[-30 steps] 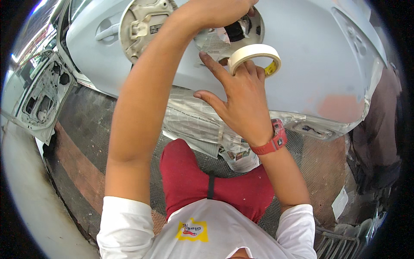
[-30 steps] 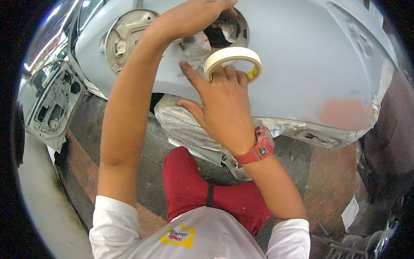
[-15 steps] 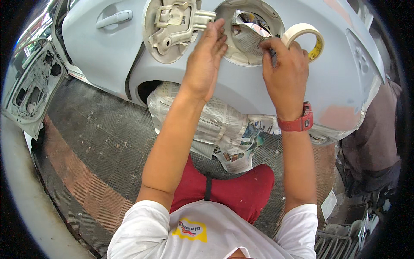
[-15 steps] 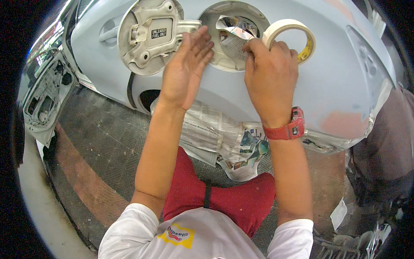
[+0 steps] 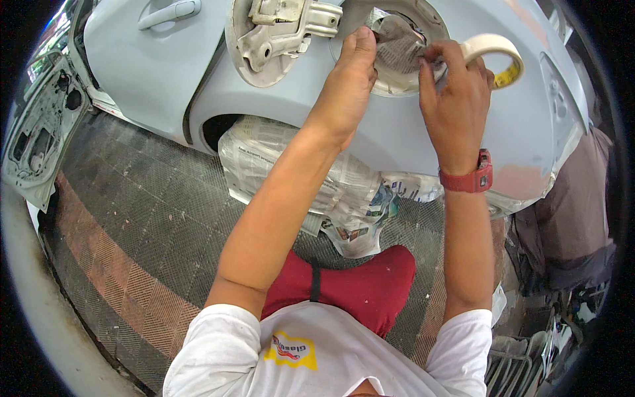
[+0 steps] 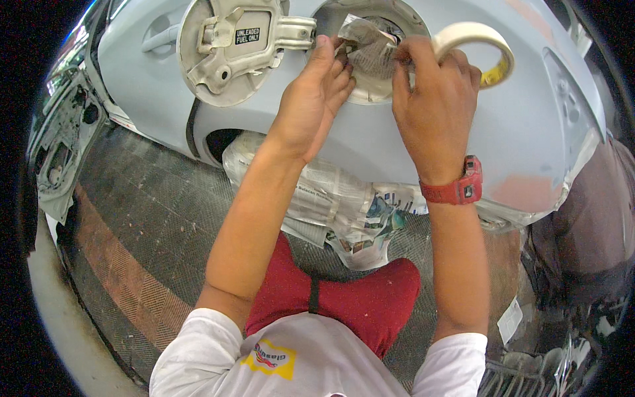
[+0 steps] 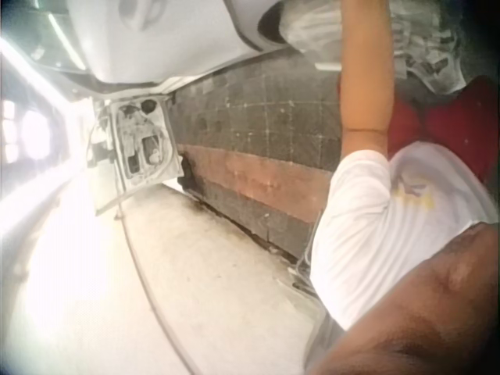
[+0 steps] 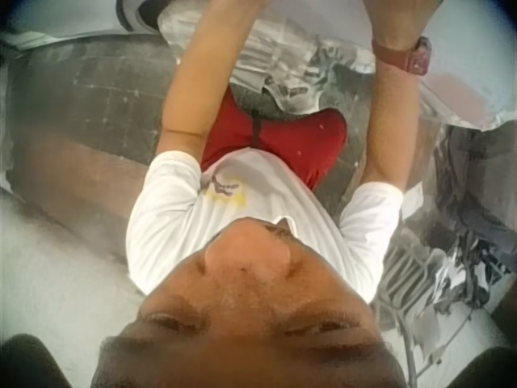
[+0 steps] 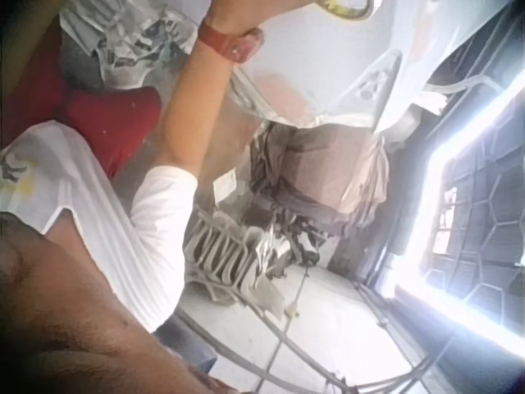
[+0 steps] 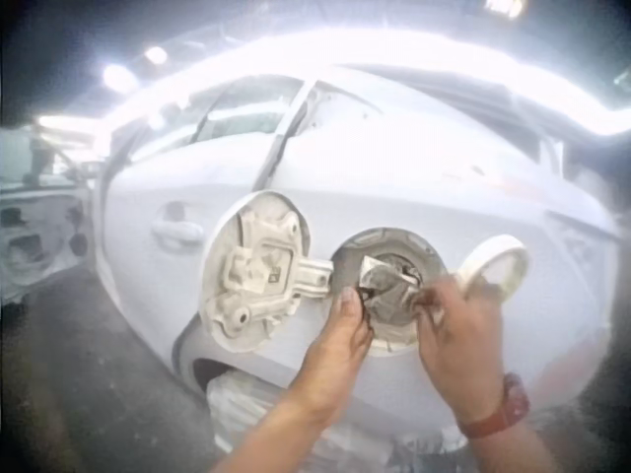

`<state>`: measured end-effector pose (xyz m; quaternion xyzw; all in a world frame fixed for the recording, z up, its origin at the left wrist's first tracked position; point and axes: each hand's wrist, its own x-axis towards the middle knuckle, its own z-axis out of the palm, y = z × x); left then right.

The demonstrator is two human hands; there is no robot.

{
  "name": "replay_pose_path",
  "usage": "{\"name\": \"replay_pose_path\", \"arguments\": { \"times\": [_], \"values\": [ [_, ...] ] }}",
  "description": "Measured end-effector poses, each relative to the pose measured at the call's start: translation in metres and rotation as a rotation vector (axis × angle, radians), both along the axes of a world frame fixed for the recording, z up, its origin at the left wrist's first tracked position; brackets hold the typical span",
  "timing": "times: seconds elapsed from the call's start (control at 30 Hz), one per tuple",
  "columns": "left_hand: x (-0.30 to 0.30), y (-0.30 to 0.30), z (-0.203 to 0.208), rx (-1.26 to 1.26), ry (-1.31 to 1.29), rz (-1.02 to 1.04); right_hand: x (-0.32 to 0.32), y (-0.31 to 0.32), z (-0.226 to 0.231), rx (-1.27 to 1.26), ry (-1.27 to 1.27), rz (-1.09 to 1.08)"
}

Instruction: The person sits on the floor and applies masking tape around the fuel filler opening of a white car. They use newspaper to cover the lower bumper area and repeatedly tear and smooth tape strips to seal the fuel cap area.

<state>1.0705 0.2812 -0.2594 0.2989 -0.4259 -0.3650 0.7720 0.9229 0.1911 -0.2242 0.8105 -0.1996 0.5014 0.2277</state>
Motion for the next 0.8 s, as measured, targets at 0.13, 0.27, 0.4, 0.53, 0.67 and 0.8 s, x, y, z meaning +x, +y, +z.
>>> {"name": "replay_pose_path", "arguments": {
  "times": [0.13,0.27,0.4,0.53,0.67,0.8],
  "values": [
    [0.01,-0.003,-0.004,-0.021,-0.078,-0.015,-0.006,0.003,-0.018,-0.12,-0.142,0.008],
    [0.02,-0.005,-0.007,0.029,-0.312,0.137,-0.013,0.001,-0.024,-0.123,-0.049,-0.058],
    [0.029,-0.006,-0.003,0.106,-0.803,0.534,-0.01,0.003,-0.03,-0.112,-0.027,-0.116],
    [0.034,-0.017,0.003,-0.1,-1.151,0.902,-0.002,0.001,-0.028,-0.122,-0.025,-0.173],
    [0.034,-0.035,0.009,-0.437,-1.125,0.961,0.003,-0.008,-0.017,-0.182,-0.046,-0.211],
    [0.039,-0.04,0.013,-0.409,-1.179,0.966,0.007,-0.021,-0.009,-0.266,-0.078,-0.158]
  ]
}}
